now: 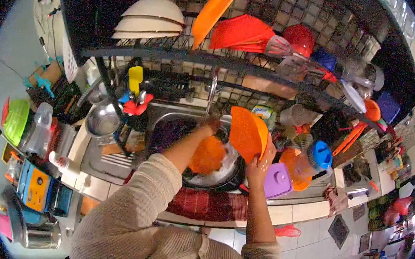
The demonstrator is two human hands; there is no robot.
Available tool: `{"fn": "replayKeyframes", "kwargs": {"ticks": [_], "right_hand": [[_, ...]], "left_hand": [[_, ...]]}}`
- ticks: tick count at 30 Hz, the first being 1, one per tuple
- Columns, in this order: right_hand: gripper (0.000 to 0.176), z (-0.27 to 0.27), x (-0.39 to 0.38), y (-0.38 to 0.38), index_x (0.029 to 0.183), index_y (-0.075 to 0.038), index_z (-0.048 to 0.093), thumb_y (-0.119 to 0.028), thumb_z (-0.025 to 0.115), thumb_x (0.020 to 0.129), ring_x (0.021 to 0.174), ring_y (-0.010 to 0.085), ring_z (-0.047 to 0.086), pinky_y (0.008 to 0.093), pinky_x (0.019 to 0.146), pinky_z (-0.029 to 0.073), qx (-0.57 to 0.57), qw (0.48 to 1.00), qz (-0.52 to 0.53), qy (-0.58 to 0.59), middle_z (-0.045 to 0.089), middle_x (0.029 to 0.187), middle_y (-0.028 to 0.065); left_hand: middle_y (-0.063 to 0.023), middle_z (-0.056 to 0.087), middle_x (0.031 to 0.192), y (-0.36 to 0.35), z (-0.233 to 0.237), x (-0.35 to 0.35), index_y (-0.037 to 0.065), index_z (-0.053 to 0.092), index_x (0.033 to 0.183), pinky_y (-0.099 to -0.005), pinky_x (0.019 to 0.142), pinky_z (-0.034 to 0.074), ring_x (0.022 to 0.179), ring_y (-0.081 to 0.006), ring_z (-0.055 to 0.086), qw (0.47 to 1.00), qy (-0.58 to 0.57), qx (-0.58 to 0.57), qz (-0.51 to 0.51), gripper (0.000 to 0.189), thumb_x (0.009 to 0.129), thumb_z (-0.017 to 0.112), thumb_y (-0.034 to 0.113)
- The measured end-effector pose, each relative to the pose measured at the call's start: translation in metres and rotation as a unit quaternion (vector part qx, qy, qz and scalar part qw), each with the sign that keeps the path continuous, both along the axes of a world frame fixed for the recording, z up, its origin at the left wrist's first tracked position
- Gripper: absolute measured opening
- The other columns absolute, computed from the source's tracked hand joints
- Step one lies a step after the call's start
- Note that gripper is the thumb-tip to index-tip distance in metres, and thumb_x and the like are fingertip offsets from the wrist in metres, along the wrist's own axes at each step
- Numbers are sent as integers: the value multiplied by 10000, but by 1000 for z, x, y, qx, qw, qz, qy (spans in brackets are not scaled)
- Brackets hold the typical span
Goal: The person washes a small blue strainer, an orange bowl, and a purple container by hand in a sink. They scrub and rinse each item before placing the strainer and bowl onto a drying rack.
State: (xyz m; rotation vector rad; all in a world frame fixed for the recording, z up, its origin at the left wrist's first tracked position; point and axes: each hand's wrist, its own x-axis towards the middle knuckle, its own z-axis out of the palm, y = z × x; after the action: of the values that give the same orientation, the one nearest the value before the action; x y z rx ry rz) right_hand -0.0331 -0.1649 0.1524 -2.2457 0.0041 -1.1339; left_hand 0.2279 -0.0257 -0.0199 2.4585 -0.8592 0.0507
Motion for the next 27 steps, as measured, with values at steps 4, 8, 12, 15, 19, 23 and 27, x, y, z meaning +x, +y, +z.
{"fn": "replayKeyframes", "kwargs": {"ticks": [4, 8, 12, 15, 19, 23, 27], "right_hand": [[708, 5, -6, -27, 1364, -51, 340, 49, 439, 670, 1155, 397, 403, 458, 1006, 316, -80, 996, -10, 41, 455, 1242, 214], [546, -24, 5, -66, 1336, -28, 387, -330, 507, 897, 1174, 356, 439, 422, 1015, 320, 59, 989, 129, 37, 453, 1300, 195], [711, -56, 24, -93, 1330, -1, 389, -552, 457, 885, 1229, 302, 413, 395, 1035, 298, 174, 960, 210, 61, 435, 1337, 169], [518, -57, 38, -97, 1326, 3, 400, -281, 514, 908, 1246, 257, 406, 364, 1046, 288, 232, 924, 254, 164, 455, 1327, 149], [451, -84, 67, -89, 1260, -16, 499, 29, 522, 812, 1131, 204, 513, 314, 966, 380, 231, 895, 292, 245, 563, 1222, 97], [500, -69, 96, -40, 1125, -111, 637, 135, 496, 713, 1078, 247, 582, 311, 916, 448, 87, 926, 324, 172, 614, 1137, 152], [321, -36, 141, 14, 1049, -105, 670, -5, 571, 760, 883, 233, 647, 300, 796, 490, -48, 892, 403, 199, 671, 933, 121]], "left_hand": [[-145, 662, 922, -18, 48, 37, 36, 661, 900, -431, 711, 502, 793, -298, 634, 983, 135, 124, 14, 272, 797, 563, 268], [-104, 665, 955, -24, 68, 57, 74, 674, 931, -412, 691, 507, 787, -268, 634, 942, 299, 153, 15, 295, 807, 594, 329], [-62, 657, 1035, -36, 73, 67, 123, 672, 1012, -392, 696, 506, 808, -239, 629, 911, 380, 163, 5, 335, 828, 601, 393], [-16, 649, 979, -45, 48, 78, 158, 642, 1067, -327, 677, 489, 760, -188, 594, 861, 473, 174, -74, 349, 846, 581, 421], [-67, 661, 982, -1, 69, 34, 70, 634, 1083, -332, 652, 526, 851, -188, 642, 744, 634, -208, -38, 344, 868, 584, 334], [-17, 589, 865, 82, 25, 3, 139, 603, 1097, -297, 584, 446, 720, -149, 549, 746, 534, -386, 90, 366, 861, 565, 417], [-4, 623, 1026, 144, -2, -73, 130, 600, 1155, -310, 602, 460, 740, -152, 578, 855, 452, -216, 137, 319, 899, 522, 304]]}}
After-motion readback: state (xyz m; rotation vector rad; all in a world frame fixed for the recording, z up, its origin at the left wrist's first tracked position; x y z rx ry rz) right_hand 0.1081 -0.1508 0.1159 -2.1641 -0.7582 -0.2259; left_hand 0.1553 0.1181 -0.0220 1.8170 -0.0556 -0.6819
